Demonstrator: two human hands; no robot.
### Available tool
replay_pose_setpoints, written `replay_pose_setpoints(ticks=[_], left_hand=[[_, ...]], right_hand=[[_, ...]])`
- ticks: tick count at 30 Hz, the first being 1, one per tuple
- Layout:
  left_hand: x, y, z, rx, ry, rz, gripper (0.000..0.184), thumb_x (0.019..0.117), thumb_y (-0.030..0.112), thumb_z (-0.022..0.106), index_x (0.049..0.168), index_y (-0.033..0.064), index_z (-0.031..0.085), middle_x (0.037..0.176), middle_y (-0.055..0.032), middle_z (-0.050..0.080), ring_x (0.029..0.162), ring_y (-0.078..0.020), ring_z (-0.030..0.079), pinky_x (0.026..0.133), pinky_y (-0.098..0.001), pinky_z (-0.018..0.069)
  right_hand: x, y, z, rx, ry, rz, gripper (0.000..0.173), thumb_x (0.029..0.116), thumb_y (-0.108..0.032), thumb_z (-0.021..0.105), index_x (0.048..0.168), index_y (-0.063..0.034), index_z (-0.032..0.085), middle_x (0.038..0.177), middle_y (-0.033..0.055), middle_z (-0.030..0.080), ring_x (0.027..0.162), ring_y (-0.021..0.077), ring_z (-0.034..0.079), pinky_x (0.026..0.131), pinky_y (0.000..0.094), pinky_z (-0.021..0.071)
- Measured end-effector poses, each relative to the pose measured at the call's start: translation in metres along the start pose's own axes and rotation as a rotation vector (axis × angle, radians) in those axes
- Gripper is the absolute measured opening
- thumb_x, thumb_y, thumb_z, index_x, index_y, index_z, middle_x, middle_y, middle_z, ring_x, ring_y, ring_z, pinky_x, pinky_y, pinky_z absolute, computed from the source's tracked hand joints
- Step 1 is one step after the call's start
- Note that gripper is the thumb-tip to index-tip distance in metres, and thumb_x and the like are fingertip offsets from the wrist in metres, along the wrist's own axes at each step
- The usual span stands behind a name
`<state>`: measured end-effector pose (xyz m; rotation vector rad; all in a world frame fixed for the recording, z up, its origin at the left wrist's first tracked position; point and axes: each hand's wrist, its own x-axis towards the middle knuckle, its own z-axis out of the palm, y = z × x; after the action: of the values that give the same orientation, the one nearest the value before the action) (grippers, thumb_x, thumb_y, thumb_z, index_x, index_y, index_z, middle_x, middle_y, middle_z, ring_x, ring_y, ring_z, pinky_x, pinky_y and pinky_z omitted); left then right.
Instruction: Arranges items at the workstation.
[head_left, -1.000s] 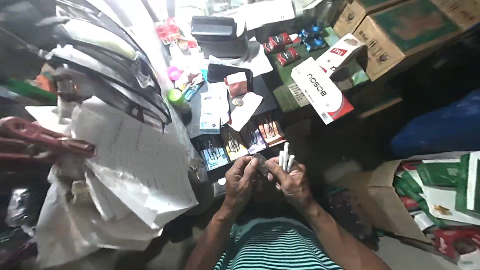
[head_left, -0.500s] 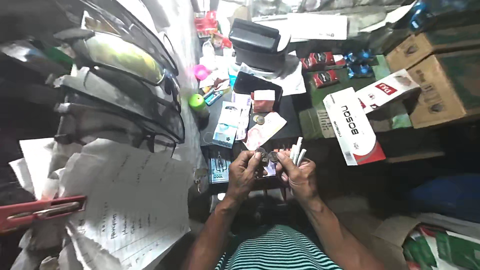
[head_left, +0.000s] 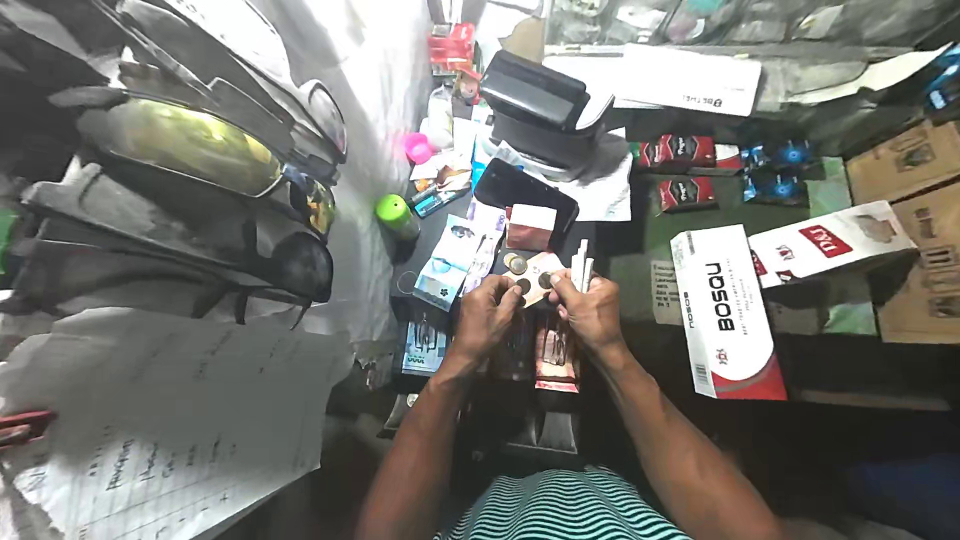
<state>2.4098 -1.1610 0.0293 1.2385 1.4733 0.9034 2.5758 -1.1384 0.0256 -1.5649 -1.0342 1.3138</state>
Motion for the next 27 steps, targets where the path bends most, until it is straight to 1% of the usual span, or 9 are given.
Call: replay_pose_setpoints(ticks=[3, 5, 9, 13, 17, 19, 21, 24, 27], left_hand=[[0.007, 0.0, 0.001, 0.087, 0.003, 0.006, 0.017, 0.1034, 0.016, 0.06, 0.11, 0.001, 0.065, 0.083, -0.0061, 0.072, 0.065, -0.012, 0.069, 0.064, -0.0303, 0.0604], [0.011, 0.002, 0.003, 0.126, -0.004, -0.009, 0.017, 0.1031, 0.016, 0.06, 0.109, 0.0011, 0.066, 0.083, -0.0069, 0.071, 0.065, -0.0124, 0.068, 0.063, -0.0309, 0.0591], [0.015, 0.006, 0.009, 0.166, -0.031, -0.039, 0.018, 0.1029, 0.016, 0.061, 0.11, 0.0003, 0.065, 0.085, -0.0086, 0.072, 0.066, -0.0139, 0.068, 0.065, -0.0333, 0.0598], [0.02, 0.001, 0.013, 0.205, -0.054, -0.043, 0.017, 0.1026, 0.016, 0.061, 0.109, 0.0005, 0.065, 0.085, -0.0096, 0.071, 0.065, -0.0161, 0.069, 0.063, -0.0347, 0.0603], [0.022, -0.001, 0.014, 0.237, -0.056, -0.047, 0.019, 0.1039, 0.019, 0.059, 0.108, 0.0009, 0.066, 0.081, -0.0094, 0.071, 0.062, -0.0169, 0.068, 0.062, -0.0363, 0.0597], [0.021, 0.0, 0.013, 0.249, -0.055, -0.044, 0.021, 0.1049, 0.02, 0.057, 0.106, 0.0012, 0.066, 0.08, -0.0087, 0.071, 0.061, -0.0167, 0.068, 0.061, -0.0363, 0.0603], [0.021, 0.0, 0.013, 0.249, -0.045, -0.027, 0.023, 0.1055, 0.022, 0.057, 0.106, 0.0019, 0.067, 0.078, -0.0082, 0.071, 0.059, -0.0162, 0.067, 0.059, -0.0355, 0.0591], [0.019, -0.003, 0.012, 0.249, -0.036, 0.0, 0.023, 0.1059, 0.018, 0.055, 0.116, 0.0013, 0.067, 0.085, -0.0115, 0.073, 0.066, -0.0198, 0.07, 0.065, -0.04, 0.0614], [0.015, -0.005, 0.011, 0.248, 0.014, 0.017, 0.025, 0.106, 0.017, 0.054, 0.123, 0.0013, 0.065, 0.088, -0.0118, 0.073, 0.07, -0.0195, 0.071, 0.068, -0.0399, 0.0616]], right_hand=[[0.01, 0.001, -0.001, -0.017, -0.015, 0.019, 0.009, 0.0988, -0.01, 0.066, 0.101, -0.0024, 0.07, 0.066, 0.0008, 0.065, 0.048, 0.0053, 0.054, 0.046, 0.0223, 0.0462], [0.015, 0.003, -0.002, -0.018, -0.022, 0.028, 0.009, 0.0986, -0.01, 0.066, 0.101, -0.0023, 0.07, 0.067, 0.0013, 0.065, 0.049, 0.0058, 0.054, 0.046, 0.0226, 0.0461], [0.018, 0.002, -0.005, -0.062, -0.028, 0.052, 0.01, 0.0987, -0.01, 0.066, 0.105, -0.002, 0.069, 0.068, 0.0022, 0.064, 0.049, 0.0059, 0.053, 0.047, 0.0226, 0.0457], [0.017, -0.001, -0.007, -0.141, -0.029, 0.053, 0.01, 0.0992, -0.01, 0.066, 0.106, -0.0023, 0.068, 0.069, 0.0024, 0.064, 0.052, 0.0067, 0.054, 0.049, 0.0243, 0.0464], [0.017, -0.003, -0.011, -0.154, -0.036, 0.069, 0.013, 0.1013, -0.015, 0.064, 0.107, -0.0043, 0.069, 0.068, 0.0015, 0.064, 0.05, 0.0066, 0.052, 0.047, 0.0249, 0.0444], [0.018, -0.003, -0.014, -0.142, -0.031, 0.091, 0.015, 0.102, -0.015, 0.063, 0.11, -0.0044, 0.069, 0.07, 0.0026, 0.066, 0.049, 0.0074, 0.053, 0.047, 0.025, 0.0445], [0.018, -0.002, -0.017, -0.12, -0.035, 0.099, 0.016, 0.1029, -0.016, 0.063, 0.113, -0.0049, 0.069, 0.071, 0.0025, 0.067, 0.049, 0.0067, 0.052, 0.046, 0.0236, 0.0434], [0.014, -0.001, -0.028, -0.044, -0.033, 0.085, 0.018, 0.1029, -0.012, 0.061, 0.117, -0.0021, 0.066, 0.072, 0.0007, 0.065, 0.046, 0.0045, 0.049, 0.043, 0.0206, 0.0428], [0.008, 0.003, -0.04, 0.112, 0.0, 0.1, 0.014, 0.1017, -0.009, 0.063, 0.112, 0.0001, 0.067, 0.071, 0.002, 0.064, 0.043, 0.0049, 0.048, 0.041, 0.0195, 0.0436]])
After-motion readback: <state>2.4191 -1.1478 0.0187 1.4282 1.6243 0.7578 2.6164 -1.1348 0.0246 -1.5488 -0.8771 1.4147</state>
